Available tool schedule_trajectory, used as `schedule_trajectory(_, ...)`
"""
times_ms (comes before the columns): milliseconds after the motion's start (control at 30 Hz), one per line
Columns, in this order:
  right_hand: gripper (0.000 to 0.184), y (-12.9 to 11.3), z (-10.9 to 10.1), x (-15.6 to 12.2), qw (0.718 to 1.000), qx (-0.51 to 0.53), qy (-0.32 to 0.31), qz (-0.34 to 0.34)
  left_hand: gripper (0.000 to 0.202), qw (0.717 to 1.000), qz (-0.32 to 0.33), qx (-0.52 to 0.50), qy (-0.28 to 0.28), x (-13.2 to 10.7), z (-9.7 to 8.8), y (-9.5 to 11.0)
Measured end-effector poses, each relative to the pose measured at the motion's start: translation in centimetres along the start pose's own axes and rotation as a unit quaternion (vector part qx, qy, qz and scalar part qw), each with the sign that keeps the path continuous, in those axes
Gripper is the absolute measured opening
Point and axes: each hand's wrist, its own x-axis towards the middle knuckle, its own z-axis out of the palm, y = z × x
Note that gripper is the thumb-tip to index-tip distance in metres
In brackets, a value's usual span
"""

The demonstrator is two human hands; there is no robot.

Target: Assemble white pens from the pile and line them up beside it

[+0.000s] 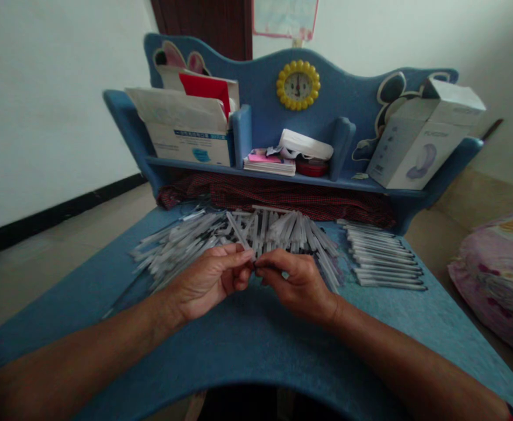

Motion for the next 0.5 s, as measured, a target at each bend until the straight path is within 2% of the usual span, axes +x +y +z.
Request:
schedule_trajectory(167,0.01,0.17,-0.09,-0.06,0.994,-0.085,0.012,-0.061,0.008,1.0,0.005,-0.009,0.007,-0.12,0.08,0.12)
schedule_trajectory(300,0.011,0.25,-0.07,0.02,0.977,-0.18,0.015,-0.115,0.008,1.0,0.01,-0.012,0.02,-0.17,0.15,0.18)
schedule_trajectory(500,0.014,0.51,-0.15,0.13,0.954,-0.261,0.019,-0.143,0.006,0.999,0.016,-0.022,0.031,0.02,0.2,0.06)
